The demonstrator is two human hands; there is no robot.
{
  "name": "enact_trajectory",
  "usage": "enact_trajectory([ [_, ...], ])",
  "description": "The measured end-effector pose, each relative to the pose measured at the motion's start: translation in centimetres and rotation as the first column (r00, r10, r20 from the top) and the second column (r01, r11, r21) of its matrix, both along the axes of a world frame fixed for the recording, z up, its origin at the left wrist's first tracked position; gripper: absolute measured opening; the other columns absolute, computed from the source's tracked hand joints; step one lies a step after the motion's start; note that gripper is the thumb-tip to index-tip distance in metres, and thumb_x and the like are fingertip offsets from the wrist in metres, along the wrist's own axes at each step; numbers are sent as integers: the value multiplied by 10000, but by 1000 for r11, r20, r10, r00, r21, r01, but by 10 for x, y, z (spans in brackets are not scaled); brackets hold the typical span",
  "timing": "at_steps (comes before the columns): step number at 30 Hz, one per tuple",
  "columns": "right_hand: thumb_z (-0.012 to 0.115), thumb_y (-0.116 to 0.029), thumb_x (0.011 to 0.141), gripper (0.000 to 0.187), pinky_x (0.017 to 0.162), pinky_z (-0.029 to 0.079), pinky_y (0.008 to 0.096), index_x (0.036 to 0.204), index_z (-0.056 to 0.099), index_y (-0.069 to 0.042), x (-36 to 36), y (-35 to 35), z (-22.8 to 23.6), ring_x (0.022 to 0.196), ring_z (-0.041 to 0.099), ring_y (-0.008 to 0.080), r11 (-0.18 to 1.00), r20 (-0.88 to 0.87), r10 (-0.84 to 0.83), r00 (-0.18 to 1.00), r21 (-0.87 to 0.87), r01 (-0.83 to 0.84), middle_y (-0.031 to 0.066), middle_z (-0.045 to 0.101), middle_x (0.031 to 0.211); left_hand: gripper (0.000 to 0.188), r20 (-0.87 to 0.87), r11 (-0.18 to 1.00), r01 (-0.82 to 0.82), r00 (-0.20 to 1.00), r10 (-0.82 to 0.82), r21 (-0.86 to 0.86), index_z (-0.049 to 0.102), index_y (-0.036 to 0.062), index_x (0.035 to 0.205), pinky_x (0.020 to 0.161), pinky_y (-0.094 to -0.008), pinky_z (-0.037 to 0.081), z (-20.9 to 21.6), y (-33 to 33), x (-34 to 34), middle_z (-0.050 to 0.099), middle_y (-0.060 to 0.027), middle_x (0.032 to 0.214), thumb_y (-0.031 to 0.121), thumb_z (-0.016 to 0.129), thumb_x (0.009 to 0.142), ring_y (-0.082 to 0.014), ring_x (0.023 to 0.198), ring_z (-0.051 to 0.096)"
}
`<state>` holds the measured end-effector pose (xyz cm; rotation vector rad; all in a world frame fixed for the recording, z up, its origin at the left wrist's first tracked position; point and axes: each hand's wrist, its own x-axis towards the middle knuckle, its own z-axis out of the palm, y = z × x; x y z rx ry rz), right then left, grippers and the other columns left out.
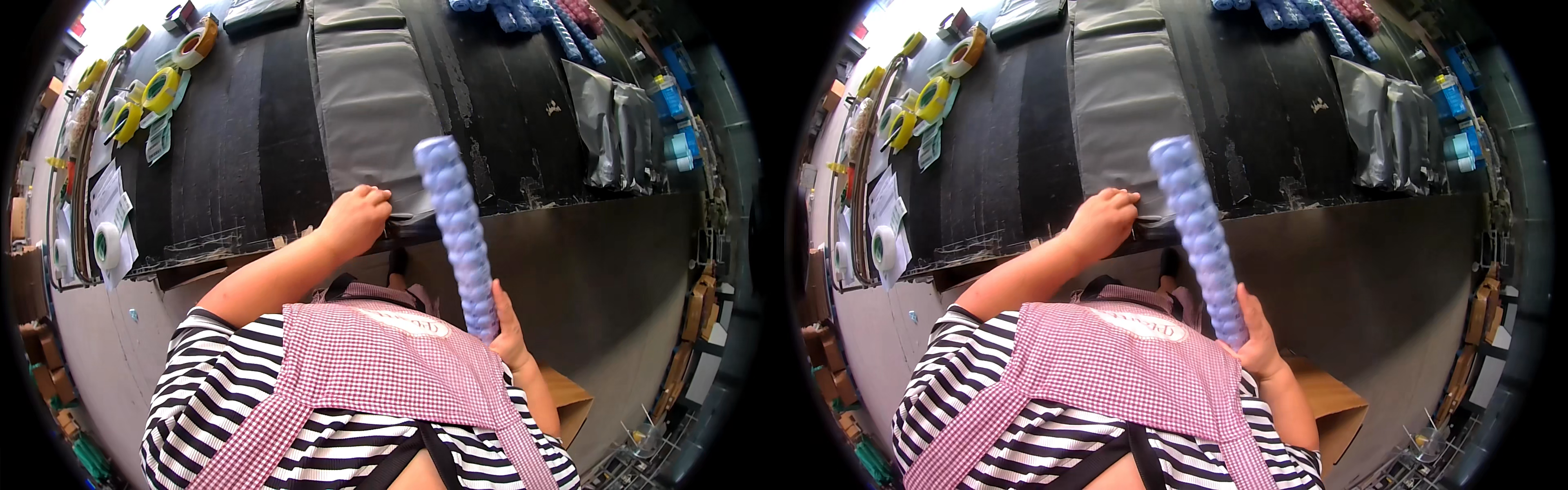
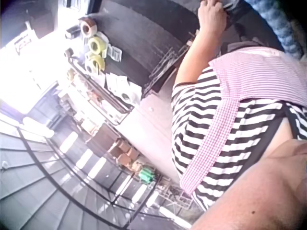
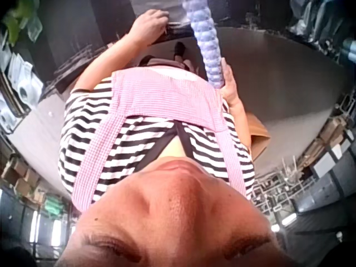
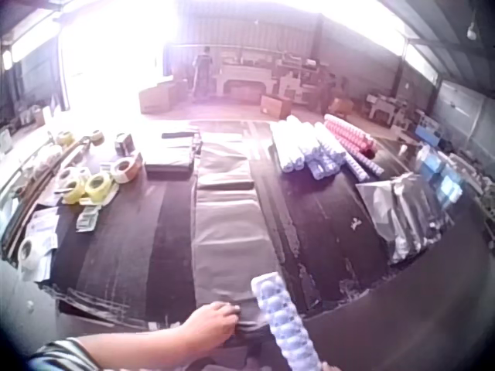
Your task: The person places blue foam rollers into gray plastic bags, folds the bags over by hand, and applies adhesive tape from a dispenser to seal the packages one at a time.
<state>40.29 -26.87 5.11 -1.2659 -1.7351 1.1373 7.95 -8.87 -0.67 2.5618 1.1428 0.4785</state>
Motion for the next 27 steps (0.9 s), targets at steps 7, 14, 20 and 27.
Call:
enact_trajectory([
  [7,861,-109,764,953,1016,495,379,1582,379,-187,0,-53,-31,1196,592,318,998,261,10,965,60,-27,169,572,1349,158,209,900,-33,968,137,-435,797,133,938,1068,-378,429,1,24,-19,675,-27,1232,187,773,791,-282,1159,540],
  [14,803,-54,813,868,988,521,383,1570,398,-184,-17,-69,-29,1167,614,334,993,253,-90,963,103,66,168,589,1329,172,171,932,-30,980,98,-361,787,101,937,1070,-379,438,5,19,-18,645,-41,1247,183,784,786,-287,1171,541],
  [20,795,-73,809,833,954,531,378,1552,430,-168,-7,-96,-40,1139,620,331,994,394,-104,913,66,85,164,598,1308,164,208,970,40,978,11,-239,736,65,972,1018,-402,484,-7,21,-26,672,-64,1194,144,747,829,-288,1131,603],
  [27,821,-181,769,845,905,540,392,1534,463,-156,-35,-58,-14,1102,621,336,998,531,-54,845,58,28,157,590,1269,109,571,906,-76,754,326,-416,654,32,936,841,-371,562,-5,15,-25,717,-113,1170,2,672,832,-323,961,681],
])
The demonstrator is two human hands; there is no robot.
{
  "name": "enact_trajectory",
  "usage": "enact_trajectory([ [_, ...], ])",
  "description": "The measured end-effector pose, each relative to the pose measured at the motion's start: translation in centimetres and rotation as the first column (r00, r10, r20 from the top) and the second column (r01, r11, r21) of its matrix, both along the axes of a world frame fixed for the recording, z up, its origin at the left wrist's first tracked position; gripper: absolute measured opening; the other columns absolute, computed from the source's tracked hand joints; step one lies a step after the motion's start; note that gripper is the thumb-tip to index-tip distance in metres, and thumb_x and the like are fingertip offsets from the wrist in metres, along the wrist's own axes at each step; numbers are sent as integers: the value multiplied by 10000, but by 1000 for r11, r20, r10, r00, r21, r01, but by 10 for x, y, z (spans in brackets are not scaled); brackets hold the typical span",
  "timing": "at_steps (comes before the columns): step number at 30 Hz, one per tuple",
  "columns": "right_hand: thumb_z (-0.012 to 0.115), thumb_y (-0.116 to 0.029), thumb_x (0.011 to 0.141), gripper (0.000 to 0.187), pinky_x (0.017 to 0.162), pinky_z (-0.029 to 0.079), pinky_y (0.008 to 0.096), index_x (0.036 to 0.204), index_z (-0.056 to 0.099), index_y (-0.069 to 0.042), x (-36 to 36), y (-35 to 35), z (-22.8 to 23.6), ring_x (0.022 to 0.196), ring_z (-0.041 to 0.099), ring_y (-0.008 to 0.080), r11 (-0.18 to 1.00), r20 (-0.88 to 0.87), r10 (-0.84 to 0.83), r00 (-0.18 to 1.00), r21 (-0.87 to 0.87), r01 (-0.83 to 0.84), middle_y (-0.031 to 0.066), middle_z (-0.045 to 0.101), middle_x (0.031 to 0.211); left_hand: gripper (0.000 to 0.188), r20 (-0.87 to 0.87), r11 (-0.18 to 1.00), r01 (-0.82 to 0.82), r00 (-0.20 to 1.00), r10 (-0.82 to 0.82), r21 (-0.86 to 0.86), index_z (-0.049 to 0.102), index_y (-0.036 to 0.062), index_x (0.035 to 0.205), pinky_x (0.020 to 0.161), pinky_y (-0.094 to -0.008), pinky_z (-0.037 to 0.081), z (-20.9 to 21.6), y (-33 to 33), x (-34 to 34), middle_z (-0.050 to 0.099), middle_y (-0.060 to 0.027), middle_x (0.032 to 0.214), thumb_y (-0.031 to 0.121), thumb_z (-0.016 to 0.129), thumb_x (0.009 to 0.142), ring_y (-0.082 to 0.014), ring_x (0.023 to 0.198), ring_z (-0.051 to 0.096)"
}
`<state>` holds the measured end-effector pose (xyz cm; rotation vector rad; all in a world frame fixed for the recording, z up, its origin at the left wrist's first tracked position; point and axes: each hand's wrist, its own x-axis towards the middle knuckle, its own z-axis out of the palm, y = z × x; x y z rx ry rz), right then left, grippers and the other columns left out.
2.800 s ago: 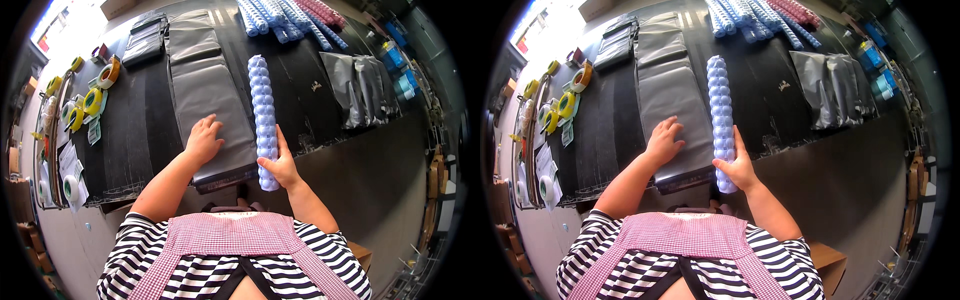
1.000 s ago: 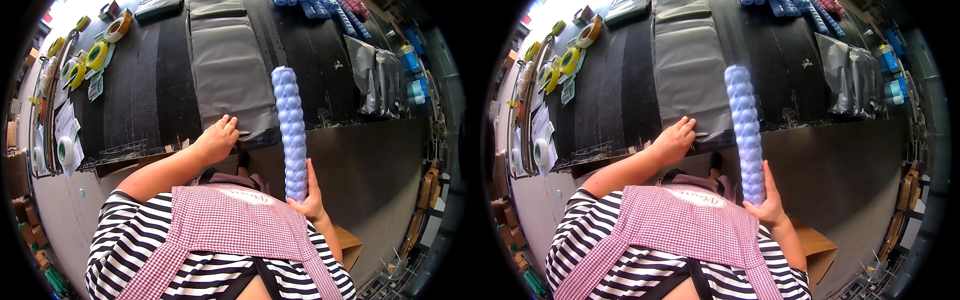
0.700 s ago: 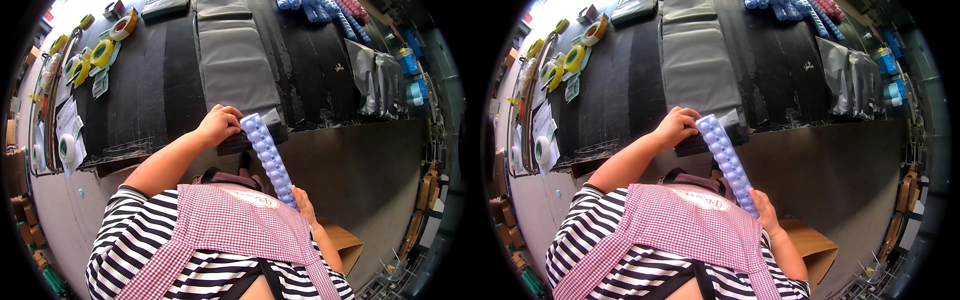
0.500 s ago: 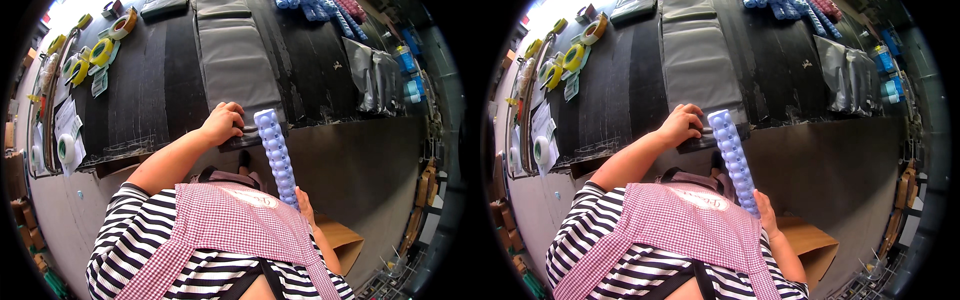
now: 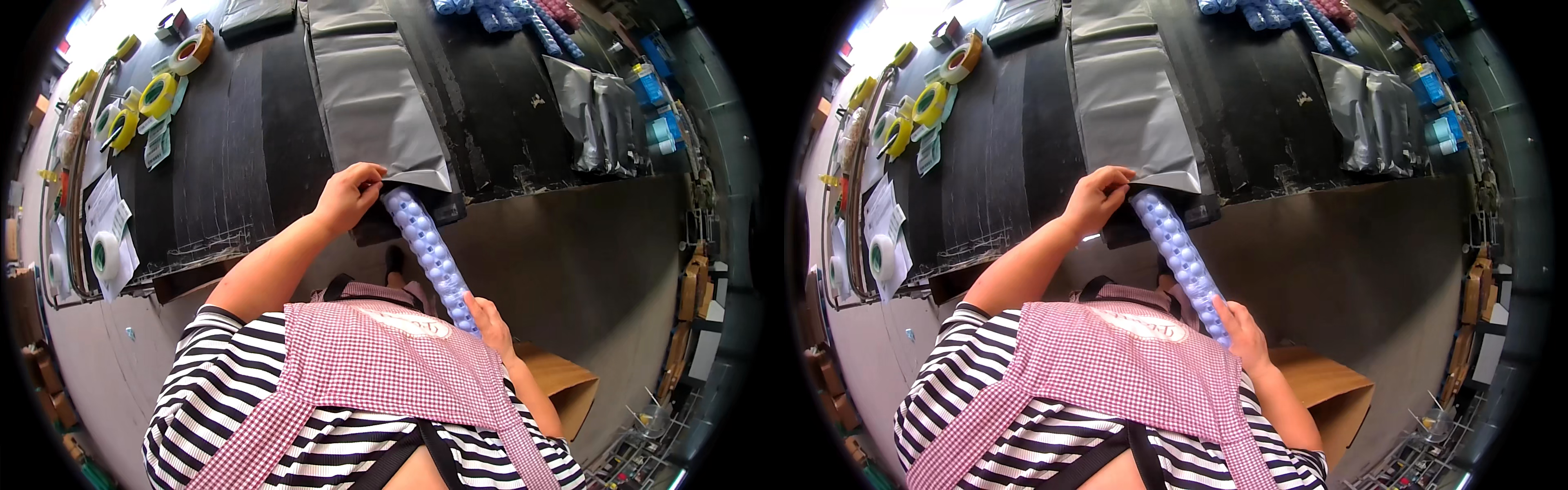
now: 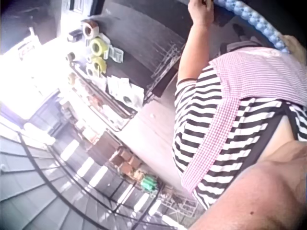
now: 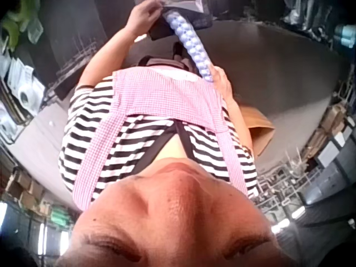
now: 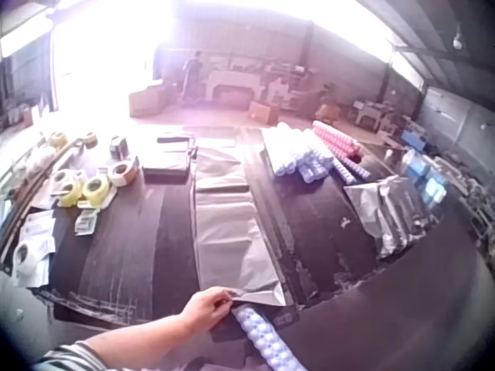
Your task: The person places blue foam rollers into gray plastic bags, folds the bags over by hand, and applies adhesive tape from a dispenser to seal the packages one at a time.
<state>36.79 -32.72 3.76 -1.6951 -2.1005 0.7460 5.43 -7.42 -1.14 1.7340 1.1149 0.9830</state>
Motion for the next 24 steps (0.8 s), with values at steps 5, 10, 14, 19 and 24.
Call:
enact_trajectory([
  [5,850,-153,756,949,982,497,366,1579,379,-149,-18,33,1,1164,602,299,999,-249,-17,968,-54,3,152,561,1298,143,-175,756,94,984,27,647,648,81,901,845,-377,549,23,8,6,723,-59,1211,14,706,790,-274,953,676],
  [10,773,-79,747,905,997,491,385,1552,360,-87,-63,106,6,1200,594,288,982,-470,-134,872,-182,52,177,552,1334,144,-320,742,237,947,-32,628,622,90,889,842,-370,526,44,21,17,729,-42,1190,58,722,790,-277,951,640],
  [14,844,-104,724,970,1072,452,410,1544,329,-66,-78,127,-24,1282,538,287,954,-625,-287,726,-256,156,189,497,1422,138,-285,809,248,953,-104,534,624,83,919,829,-373,526,35,28,18,733,-44,1167,51,705,812,-277,898,635],
  [19,871,-93,700,923,1120,443,467,1513,433,-83,-57,99,-21,1403,425,395,942,-235,296,926,231,-243,226,274,1612,106,-275,848,203,959,-71,490,624,78,930,831,-375,528,18,15,9,722,-50,1178,45,686,851,-271,891,637],
  [24,838,-113,707,778,1058,464,449,1430,552,-85,-70,179,-25,1329,490,408,806,4,233,973,559,-195,258,387,1527,159,-180,847,138,982,-52,513,618,65,934,819,-362,514,16,5,15,709,-83,1202,-44,657,826,-295,910,638],
])
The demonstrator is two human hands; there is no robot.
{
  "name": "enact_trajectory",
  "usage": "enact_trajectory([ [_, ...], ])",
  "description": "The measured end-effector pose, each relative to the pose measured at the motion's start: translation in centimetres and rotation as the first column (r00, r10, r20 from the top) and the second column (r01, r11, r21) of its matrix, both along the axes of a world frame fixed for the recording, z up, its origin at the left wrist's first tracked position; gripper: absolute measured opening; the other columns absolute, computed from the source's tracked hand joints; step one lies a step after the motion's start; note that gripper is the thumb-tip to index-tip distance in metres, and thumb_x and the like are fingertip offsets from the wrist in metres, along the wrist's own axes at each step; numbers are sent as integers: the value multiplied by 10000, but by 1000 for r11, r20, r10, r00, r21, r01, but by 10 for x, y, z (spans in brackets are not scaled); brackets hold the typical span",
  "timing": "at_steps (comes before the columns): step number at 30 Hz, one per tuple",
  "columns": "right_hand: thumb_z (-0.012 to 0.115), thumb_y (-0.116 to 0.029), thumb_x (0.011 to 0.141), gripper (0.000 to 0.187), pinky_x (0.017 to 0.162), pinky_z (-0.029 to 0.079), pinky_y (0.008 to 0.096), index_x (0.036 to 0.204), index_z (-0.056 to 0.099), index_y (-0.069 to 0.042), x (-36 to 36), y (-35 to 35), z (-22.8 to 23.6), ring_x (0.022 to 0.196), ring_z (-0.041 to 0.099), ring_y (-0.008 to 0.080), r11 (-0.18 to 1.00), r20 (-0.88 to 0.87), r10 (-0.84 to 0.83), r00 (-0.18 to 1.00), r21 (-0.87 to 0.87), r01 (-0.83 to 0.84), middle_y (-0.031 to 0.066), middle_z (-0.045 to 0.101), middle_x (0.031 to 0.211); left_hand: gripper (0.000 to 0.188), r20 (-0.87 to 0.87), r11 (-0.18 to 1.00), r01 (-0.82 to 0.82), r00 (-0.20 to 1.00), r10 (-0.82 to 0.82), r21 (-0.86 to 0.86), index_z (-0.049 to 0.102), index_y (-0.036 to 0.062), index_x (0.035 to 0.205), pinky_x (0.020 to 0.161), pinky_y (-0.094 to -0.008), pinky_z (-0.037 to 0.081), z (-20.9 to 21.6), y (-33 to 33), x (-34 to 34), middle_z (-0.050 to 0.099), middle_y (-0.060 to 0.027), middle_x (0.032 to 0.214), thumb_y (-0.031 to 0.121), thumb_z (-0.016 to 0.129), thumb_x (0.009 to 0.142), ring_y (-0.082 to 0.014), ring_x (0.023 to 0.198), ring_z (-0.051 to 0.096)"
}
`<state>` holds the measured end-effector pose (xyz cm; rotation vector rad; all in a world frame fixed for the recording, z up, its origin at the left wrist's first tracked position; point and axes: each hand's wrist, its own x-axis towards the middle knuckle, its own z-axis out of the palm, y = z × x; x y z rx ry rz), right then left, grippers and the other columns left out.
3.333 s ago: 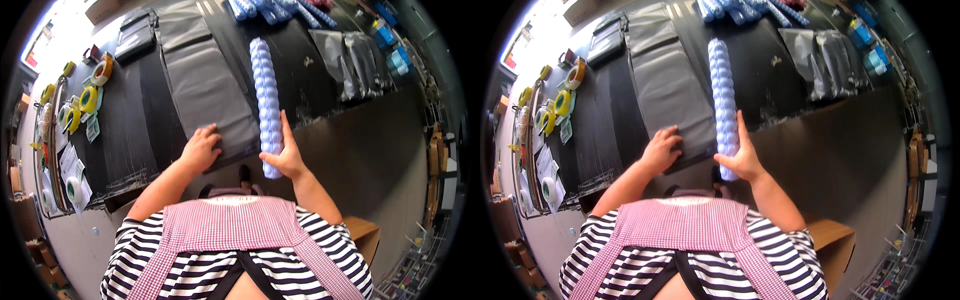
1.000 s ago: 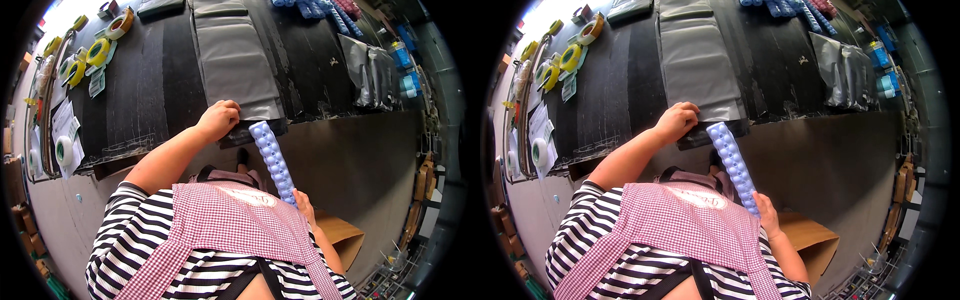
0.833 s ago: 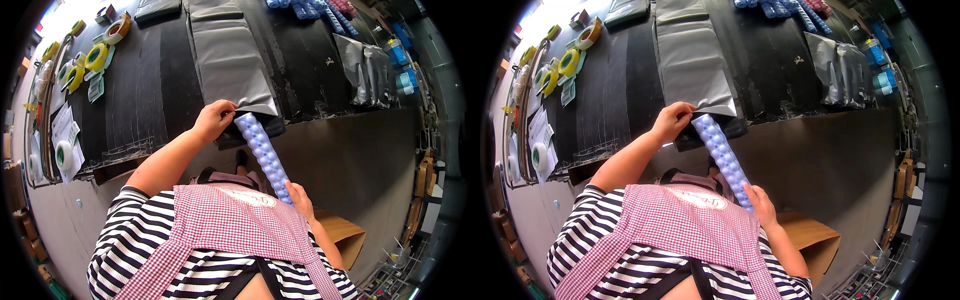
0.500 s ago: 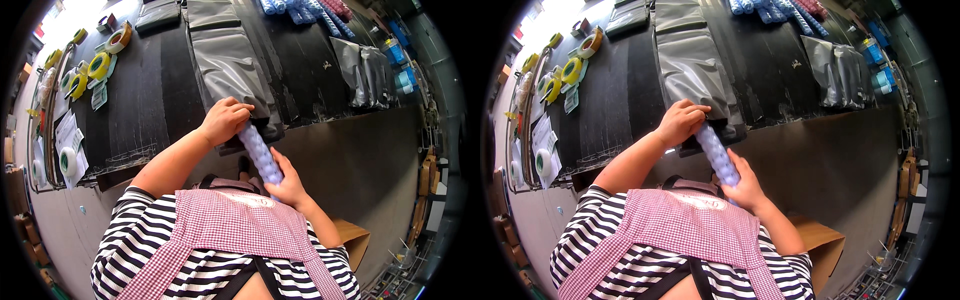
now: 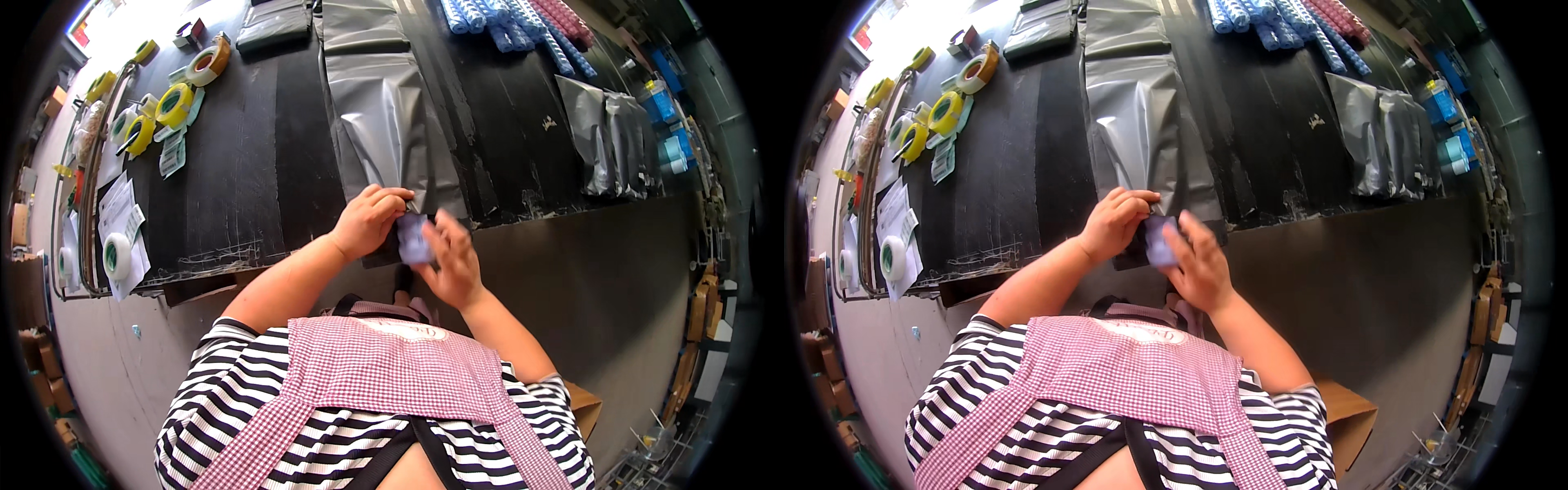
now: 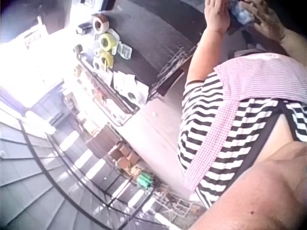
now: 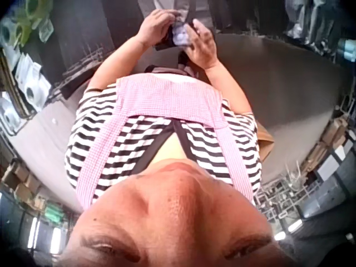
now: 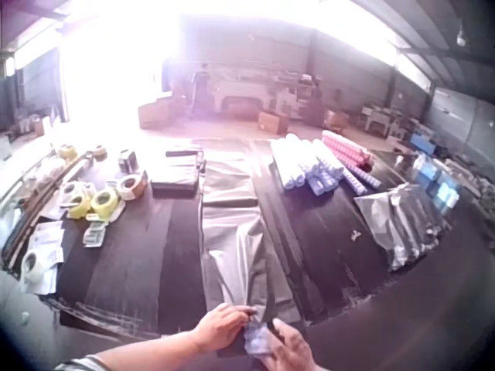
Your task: The person places blue foam rollers into gray plastic bags, folds the bags over by hand, and applies adhesive tape from a dispenser to seal the packages one at a time.
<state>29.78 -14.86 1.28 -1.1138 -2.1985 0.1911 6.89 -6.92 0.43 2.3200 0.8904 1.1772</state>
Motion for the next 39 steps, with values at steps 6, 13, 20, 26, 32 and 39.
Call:
enact_trajectory([
  [6,848,-210,727,1157,1146,308,513,1633,138,-94,-52,83,-18,1421,337,477,926,-83,-372,925,30,375,301,274,1578,172,93,988,-150,985,146,41,626,45,948,811,-374,519,-8,-4,-3,698,-121,1201,-58,670,818,-313,883,643],
  [13,806,-227,749,1023,1005,455,455,1565,234,3,-48,103,-26,1167,560,404,870,-43,-454,890,-236,432,228,559,1272,182,38,992,-126,991,125,28,635,46,940,793,-371,521,-6,-3,-4,700,-106,1184,-56,691,800,-301,865,640],
  [20,716,-81,793,806,883,532,474,1515,359,-63,-30,102,-28,1060,648,439,825,74,-471,879,-315,469,208,619,1209,154,7,997,-73,997,73,9,620,50,928,797,-366,511,1,-3,0,701,-99,1159,-43,676,819,-280,896,643],
  [26,602,143,774,774,664,492,266,1500,394,-28,14,75,-21,711,559,102,650,-406,-483,776,-760,7,55,587,921,142,214,940,163,972,-101,-299,599,61,964,802,-344,527,27,0,-5,677,-95,1168,-24,671,876,-247,933,655],
  [32,789,-54,781,877,919,544,346,1548,364,-34,55,103,20,1219,600,232,440,-258,-196,946,-885,-150,198,578,1356,258,321,697,-288,729,604,-657,668,-9,1179,810,-278,518,-23,192,-78,718,-65,1023,141,689,971,-138,897,648],
  [39,696,-164,945,332,852,528,270,1219,681,24,-7,338,5,939,673,133,696,-593,-335,732,-680,-233,80,722,980,443,73,315,-345,563,823,-884,700,-11,1178,821,-360,519,-54,390,-126,715,-107,1015,318,793,897,-193,915,648],
])
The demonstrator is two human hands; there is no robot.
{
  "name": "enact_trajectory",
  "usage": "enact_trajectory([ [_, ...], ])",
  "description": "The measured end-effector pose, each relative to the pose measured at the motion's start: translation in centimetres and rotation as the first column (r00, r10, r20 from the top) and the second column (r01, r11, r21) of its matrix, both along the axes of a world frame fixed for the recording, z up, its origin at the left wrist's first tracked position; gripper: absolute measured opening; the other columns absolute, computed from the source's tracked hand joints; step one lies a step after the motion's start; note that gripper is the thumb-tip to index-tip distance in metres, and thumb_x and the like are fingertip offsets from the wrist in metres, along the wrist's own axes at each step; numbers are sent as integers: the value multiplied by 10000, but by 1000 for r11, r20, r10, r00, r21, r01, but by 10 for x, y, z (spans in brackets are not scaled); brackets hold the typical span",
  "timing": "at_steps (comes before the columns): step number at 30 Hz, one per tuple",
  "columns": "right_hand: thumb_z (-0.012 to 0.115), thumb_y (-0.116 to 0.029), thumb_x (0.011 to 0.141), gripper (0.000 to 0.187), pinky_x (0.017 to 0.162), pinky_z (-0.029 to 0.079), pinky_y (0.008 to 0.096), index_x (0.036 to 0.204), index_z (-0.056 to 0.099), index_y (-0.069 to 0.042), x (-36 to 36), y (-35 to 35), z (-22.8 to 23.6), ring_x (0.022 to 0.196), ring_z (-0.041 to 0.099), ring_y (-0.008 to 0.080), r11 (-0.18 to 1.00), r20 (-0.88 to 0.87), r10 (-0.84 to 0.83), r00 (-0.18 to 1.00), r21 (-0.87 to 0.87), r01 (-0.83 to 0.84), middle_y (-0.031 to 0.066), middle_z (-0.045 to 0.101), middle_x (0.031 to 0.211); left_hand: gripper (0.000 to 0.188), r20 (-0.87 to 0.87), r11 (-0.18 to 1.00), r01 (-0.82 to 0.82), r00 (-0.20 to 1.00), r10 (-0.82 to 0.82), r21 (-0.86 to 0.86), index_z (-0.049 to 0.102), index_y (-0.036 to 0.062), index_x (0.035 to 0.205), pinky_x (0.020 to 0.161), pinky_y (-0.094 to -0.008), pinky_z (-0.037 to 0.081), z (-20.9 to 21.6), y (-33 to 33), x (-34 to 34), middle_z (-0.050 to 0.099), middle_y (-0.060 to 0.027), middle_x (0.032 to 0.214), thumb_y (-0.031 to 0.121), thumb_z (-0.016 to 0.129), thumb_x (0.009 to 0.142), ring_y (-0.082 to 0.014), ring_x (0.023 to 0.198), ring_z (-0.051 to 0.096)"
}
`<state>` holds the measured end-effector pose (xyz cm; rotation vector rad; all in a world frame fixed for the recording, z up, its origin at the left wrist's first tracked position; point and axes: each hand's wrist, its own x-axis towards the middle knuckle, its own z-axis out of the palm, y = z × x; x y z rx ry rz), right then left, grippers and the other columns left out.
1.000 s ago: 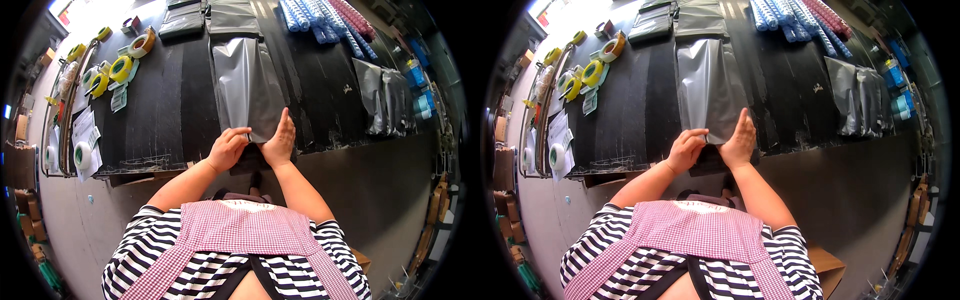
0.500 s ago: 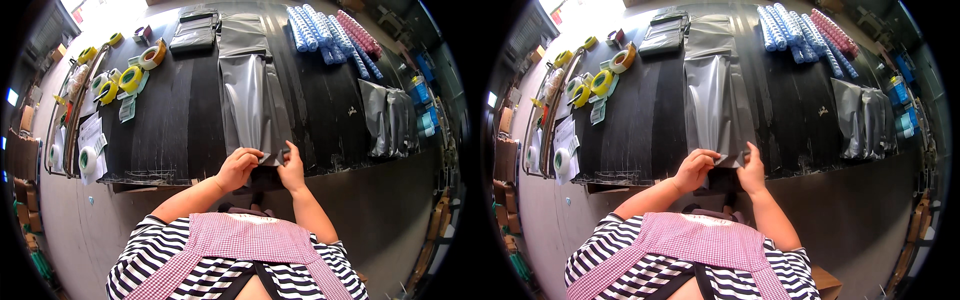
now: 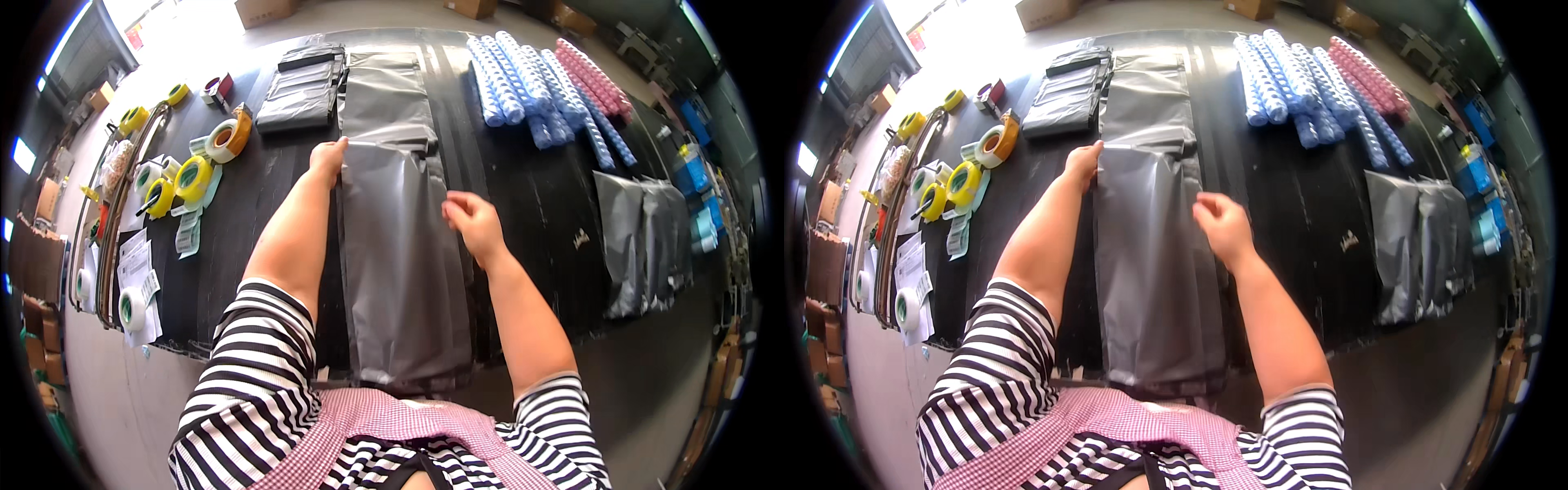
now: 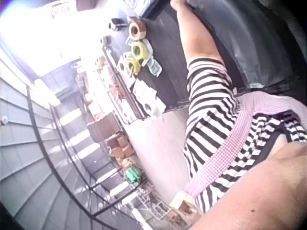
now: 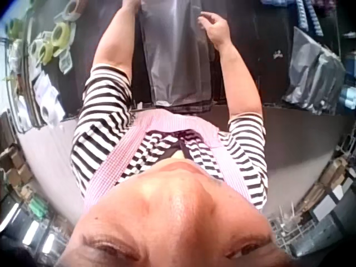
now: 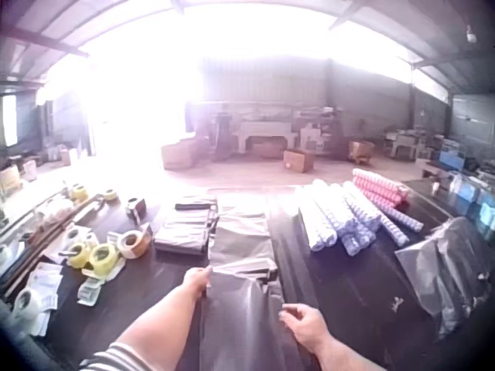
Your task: The person places blue foam rollers into gray plastic bags, folds the bags over by hand, and applies adhesive tape from a dispenser to seal the packages one at a time.
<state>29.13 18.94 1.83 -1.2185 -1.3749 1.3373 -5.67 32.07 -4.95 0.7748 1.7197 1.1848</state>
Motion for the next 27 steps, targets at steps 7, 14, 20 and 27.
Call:
enact_trajectory([
  [7,778,-47,843,274,803,495,352,1094,667,-41,-57,200,-46,897,637,163,906,-26,-104,994,-415,84,50,687,977,753,2,1000,7,1000,-7,-4,480,-49,1444,938,-415,529,25,42,27,627,-202,1309,54,851,797,-292,1142,637],
  [14,516,76,747,202,720,490,325,863,669,11,-53,195,-53,763,608,192,971,216,107,970,186,-149,88,664,778,307,222,920,199,933,-283,337,664,29,1121,846,-284,559,7,14,1,707,-51,1016,-111,700,850,-127,919,671],
  [20,536,6,869,292,795,492,257,1079,736,-16,-51,206,-47,855,638,110,983,-6,182,983,-37,-182,27,731,956,201,-115,757,368,923,-367,540,600,45,769,824,-296,510,42,9,20,707,-24,990,-130,684,817,-138,894,635],
  [27,700,-456,946,454,859,556,366,1149,687,-50,-55,291,1,951,711,231,842,-595,170,786,-327,-430,104,735,1054,111,-983,328,941,27,179,86,615,120,802,837,-331,525,82,-19,24,637,-16,1203,90,650,701,-223,938,604],
])
